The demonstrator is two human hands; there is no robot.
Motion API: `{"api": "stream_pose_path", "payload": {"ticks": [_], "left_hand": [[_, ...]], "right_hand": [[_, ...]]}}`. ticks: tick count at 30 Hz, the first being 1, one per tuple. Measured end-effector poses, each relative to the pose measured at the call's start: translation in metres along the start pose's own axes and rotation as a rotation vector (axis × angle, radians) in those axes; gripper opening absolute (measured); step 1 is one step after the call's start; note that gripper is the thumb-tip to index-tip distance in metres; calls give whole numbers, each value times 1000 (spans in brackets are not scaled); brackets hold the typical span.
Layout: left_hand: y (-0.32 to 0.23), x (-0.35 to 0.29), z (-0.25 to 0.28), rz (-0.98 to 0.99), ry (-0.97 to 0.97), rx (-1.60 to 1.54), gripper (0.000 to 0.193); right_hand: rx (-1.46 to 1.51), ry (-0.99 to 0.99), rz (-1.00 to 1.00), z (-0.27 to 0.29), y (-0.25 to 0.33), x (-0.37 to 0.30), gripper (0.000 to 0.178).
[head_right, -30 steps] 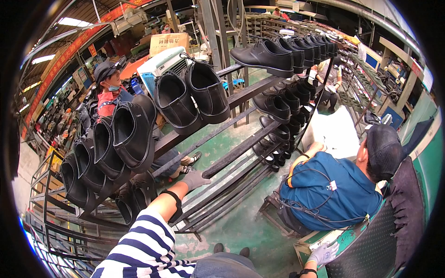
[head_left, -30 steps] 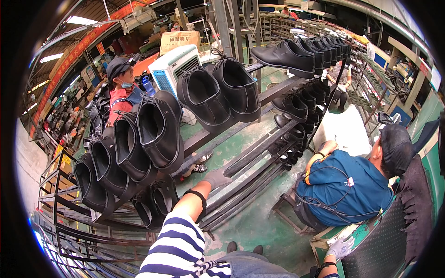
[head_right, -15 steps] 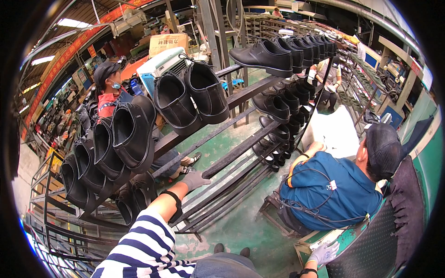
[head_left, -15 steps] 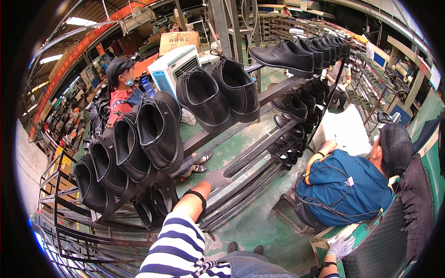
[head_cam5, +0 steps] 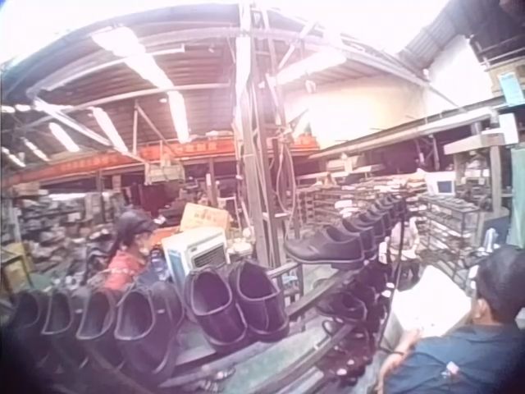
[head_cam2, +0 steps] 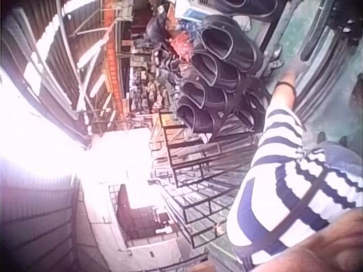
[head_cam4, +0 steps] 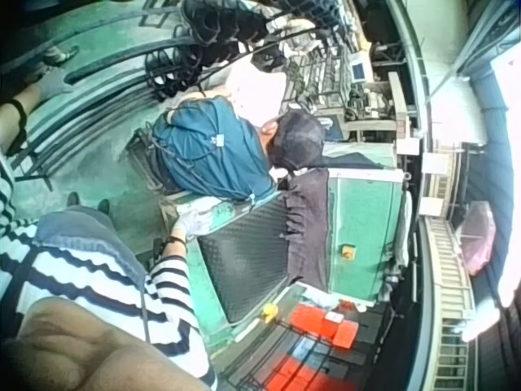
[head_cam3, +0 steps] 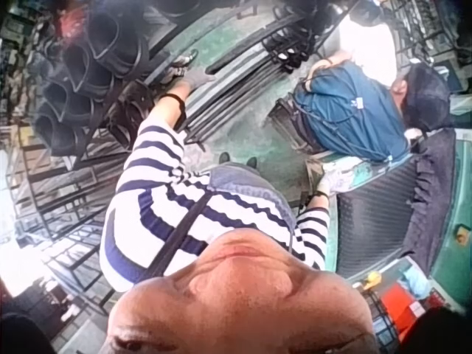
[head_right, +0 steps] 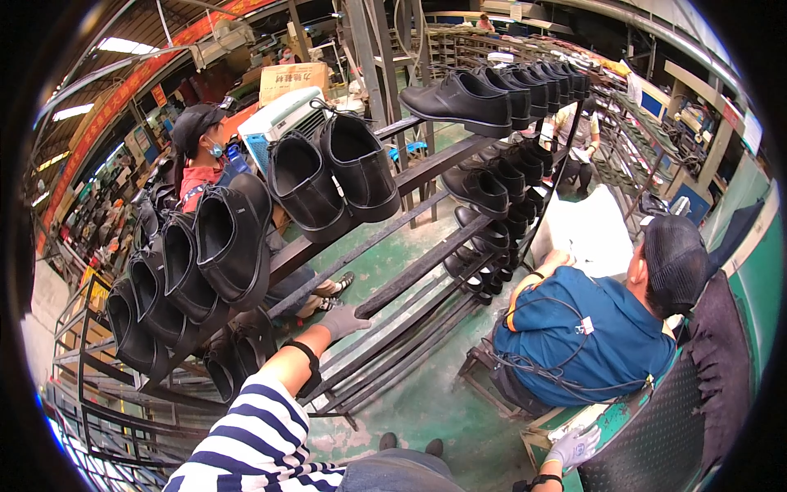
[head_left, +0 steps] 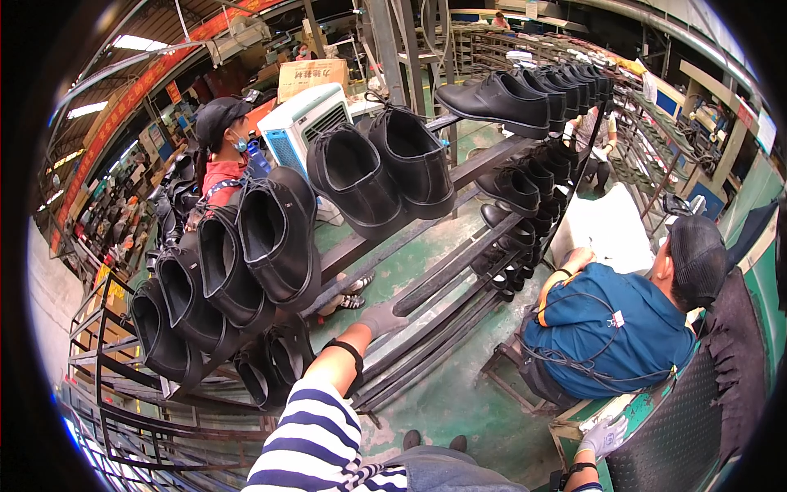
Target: Observe and assist with shoe production on an assembly line involving machinery and racks.
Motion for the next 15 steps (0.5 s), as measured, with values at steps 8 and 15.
{"api": "stream_pose_path", "payload": {"ticks": [8, 15], "left_hand": [[11, 14, 0, -4, 65, 48, 76], [15, 9, 4, 18, 17, 92, 68]], "right_hand": [[150, 39, -39, 24, 18, 10, 49], [279, 30, -31, 23, 21, 7, 44]]}}
Point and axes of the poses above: each hand's wrist, its own x-axis towards the middle knuckle, its own z-axis out of the back of the hand, y = z × x, the point moved 8 cm from there along x, towards the middle knuckle, and after that the axes turned 6 degrees about -x, right-handed, at the moved point
